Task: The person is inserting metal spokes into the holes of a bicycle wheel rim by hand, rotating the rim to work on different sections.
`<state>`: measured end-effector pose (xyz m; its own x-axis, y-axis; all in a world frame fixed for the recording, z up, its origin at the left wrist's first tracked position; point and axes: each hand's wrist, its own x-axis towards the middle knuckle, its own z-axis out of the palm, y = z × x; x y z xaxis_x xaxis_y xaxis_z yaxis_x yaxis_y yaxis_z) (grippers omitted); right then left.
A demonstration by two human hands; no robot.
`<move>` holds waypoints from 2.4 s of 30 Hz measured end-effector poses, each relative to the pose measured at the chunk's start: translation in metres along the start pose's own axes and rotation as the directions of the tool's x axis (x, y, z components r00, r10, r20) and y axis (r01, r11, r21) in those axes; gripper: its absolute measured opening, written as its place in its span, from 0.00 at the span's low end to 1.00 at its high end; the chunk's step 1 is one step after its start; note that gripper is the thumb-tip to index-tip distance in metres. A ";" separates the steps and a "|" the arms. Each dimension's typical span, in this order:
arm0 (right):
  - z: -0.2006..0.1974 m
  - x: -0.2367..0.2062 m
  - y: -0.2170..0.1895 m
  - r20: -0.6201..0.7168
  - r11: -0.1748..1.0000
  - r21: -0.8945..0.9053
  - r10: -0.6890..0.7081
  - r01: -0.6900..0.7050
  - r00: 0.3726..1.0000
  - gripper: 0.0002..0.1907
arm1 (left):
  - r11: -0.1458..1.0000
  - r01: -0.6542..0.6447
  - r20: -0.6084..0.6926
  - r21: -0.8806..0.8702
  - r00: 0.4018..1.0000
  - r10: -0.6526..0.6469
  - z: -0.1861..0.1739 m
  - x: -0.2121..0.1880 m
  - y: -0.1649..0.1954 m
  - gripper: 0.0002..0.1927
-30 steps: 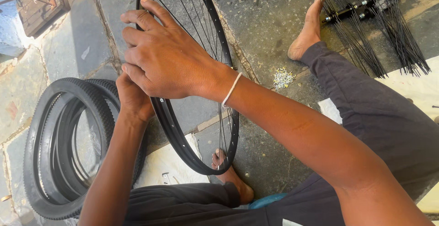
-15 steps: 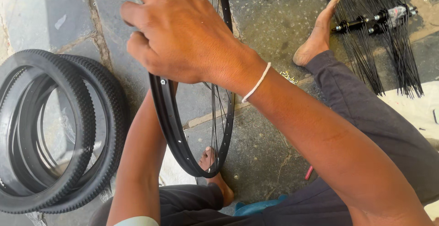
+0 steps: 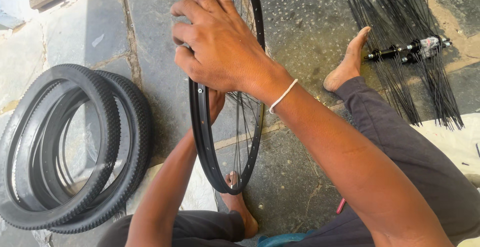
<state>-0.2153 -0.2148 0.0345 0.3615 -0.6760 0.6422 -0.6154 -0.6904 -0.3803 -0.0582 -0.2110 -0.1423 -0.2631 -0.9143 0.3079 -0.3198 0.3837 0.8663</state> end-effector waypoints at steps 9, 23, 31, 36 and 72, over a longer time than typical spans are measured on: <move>-0.003 -0.006 0.002 -0.030 0.996 -0.079 -0.047 0.044 0.998 0.21 | 0.885 0.219 -0.207 0.412 0.968 -0.143 -0.034 0.066 -0.024 0.15; 0.053 -0.079 0.022 -0.609 0.919 0.256 0.394 -0.299 0.689 0.16 | 0.968 0.154 -0.147 -0.196 0.972 -0.184 -0.016 -0.108 0.148 0.21; 0.116 -0.231 0.006 0.396 0.325 0.157 0.844 -0.932 0.361 0.13 | 0.946 0.176 -0.086 -0.271 0.975 -0.206 -0.015 -0.103 0.152 0.23; 0.052 -0.214 -0.019 0.393 0.208 0.513 0.806 -0.833 0.443 0.15 | 0.924 0.153 0.017 -0.351 0.987 -0.157 -0.019 -0.098 0.151 0.22; 0.135 -0.380 0.138 -0.111 0.363 -0.312 0.904 -0.878 0.414 0.07 | 0.866 0.419 -0.087 -0.274 0.885 -0.456 -0.027 -0.106 0.197 0.20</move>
<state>-0.3429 -0.0879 -0.3522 -0.4844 -0.8748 -0.0043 -0.7597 0.4231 -0.4939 -0.0690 -0.0416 0.0061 -0.0074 -0.9961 -0.0884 -0.1376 -0.0866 0.9867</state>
